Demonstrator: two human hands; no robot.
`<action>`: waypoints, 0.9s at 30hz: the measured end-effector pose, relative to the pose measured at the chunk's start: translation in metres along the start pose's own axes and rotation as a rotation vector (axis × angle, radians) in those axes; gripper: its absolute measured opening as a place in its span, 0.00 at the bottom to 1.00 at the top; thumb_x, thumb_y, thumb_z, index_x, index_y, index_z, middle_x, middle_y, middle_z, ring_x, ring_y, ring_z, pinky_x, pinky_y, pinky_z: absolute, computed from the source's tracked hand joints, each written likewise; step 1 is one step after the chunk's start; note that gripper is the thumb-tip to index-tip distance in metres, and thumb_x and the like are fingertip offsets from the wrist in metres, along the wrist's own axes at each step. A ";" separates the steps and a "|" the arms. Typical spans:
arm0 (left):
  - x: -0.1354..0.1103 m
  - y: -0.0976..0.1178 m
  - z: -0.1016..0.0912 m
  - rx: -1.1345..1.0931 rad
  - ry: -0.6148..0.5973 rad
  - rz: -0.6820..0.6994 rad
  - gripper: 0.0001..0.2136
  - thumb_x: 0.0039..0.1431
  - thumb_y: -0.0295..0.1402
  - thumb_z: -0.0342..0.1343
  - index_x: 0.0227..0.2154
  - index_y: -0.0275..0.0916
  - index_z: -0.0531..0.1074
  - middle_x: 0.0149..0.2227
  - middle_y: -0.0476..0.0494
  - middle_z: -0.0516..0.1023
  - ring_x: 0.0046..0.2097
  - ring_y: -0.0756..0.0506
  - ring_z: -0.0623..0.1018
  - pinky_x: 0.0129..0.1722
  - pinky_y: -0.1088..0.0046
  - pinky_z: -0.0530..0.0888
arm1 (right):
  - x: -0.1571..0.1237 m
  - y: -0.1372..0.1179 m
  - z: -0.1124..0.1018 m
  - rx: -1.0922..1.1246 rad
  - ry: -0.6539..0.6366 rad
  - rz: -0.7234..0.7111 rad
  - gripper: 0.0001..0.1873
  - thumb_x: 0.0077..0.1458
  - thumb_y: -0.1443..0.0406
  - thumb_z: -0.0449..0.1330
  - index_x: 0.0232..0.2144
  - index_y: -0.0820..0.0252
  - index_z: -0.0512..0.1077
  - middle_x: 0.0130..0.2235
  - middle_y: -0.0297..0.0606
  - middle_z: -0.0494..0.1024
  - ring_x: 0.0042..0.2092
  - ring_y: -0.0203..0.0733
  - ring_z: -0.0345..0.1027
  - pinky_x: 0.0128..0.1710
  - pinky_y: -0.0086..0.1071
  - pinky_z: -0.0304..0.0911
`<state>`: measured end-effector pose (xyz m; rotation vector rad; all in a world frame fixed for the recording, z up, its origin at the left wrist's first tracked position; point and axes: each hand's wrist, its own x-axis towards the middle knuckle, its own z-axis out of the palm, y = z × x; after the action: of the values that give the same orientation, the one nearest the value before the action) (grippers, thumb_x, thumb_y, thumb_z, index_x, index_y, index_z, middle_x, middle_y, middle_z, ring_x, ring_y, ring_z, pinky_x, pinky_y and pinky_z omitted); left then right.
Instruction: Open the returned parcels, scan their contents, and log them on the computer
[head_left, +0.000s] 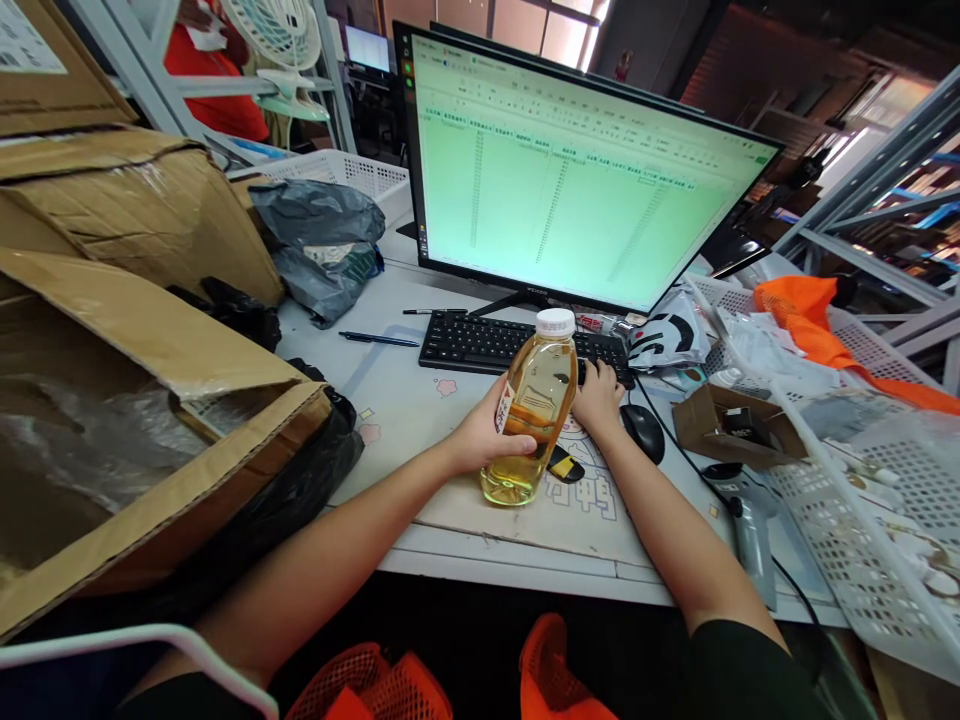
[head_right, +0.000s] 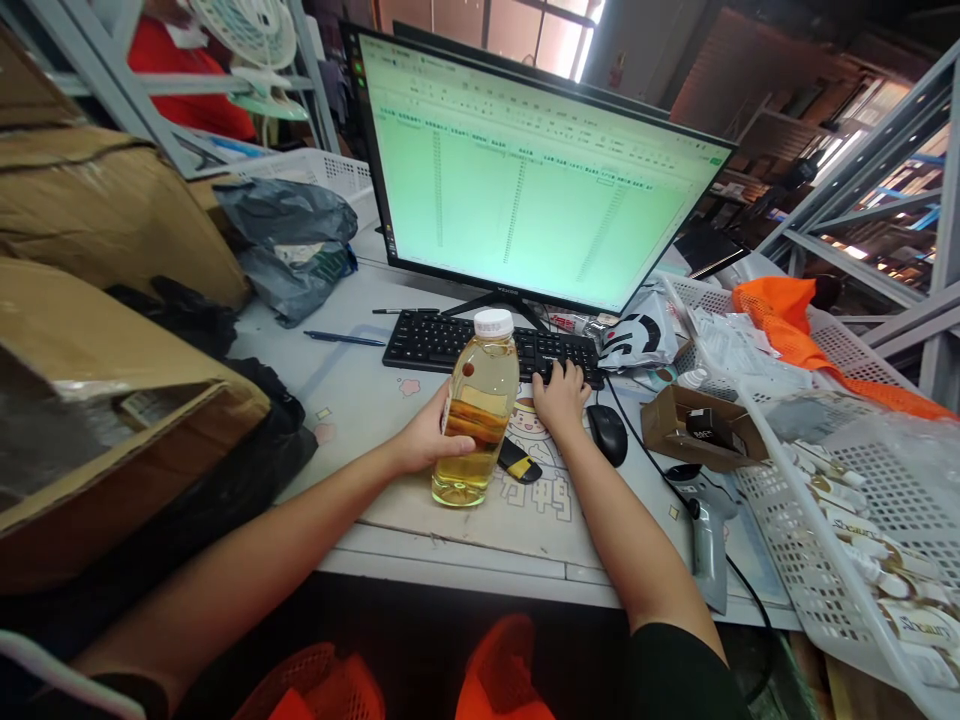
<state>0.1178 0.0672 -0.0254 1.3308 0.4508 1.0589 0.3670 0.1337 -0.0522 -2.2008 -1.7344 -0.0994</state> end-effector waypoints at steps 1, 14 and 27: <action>0.000 0.000 0.000 0.001 0.000 -0.007 0.51 0.42 0.44 0.80 0.66 0.40 0.59 0.63 0.27 0.72 0.63 0.27 0.75 0.62 0.49 0.74 | 0.000 0.000 -0.001 0.000 0.000 0.003 0.33 0.70 0.55 0.46 0.70 0.67 0.63 0.74 0.58 0.58 0.74 0.60 0.47 0.68 0.58 0.49; 0.001 -0.004 0.000 -0.048 0.006 -0.008 0.51 0.42 0.45 0.80 0.65 0.39 0.59 0.63 0.28 0.72 0.63 0.28 0.76 0.61 0.51 0.74 | 0.004 0.006 0.002 -0.015 0.042 0.034 0.33 0.71 0.53 0.46 0.69 0.66 0.65 0.73 0.58 0.60 0.73 0.62 0.50 0.68 0.59 0.51; 0.006 -0.005 -0.005 -0.031 0.047 -0.012 0.45 0.42 0.47 0.79 0.59 0.39 0.63 0.56 0.32 0.77 0.56 0.33 0.80 0.56 0.57 0.77 | 0.032 0.061 -0.044 0.093 -0.023 0.192 0.34 0.63 0.65 0.49 0.69 0.72 0.62 0.66 0.61 0.68 0.62 0.59 0.68 0.62 0.46 0.63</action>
<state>0.1183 0.0758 -0.0290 1.2766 0.4750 1.0850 0.4398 0.1379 -0.0163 -2.2939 -1.4977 0.0524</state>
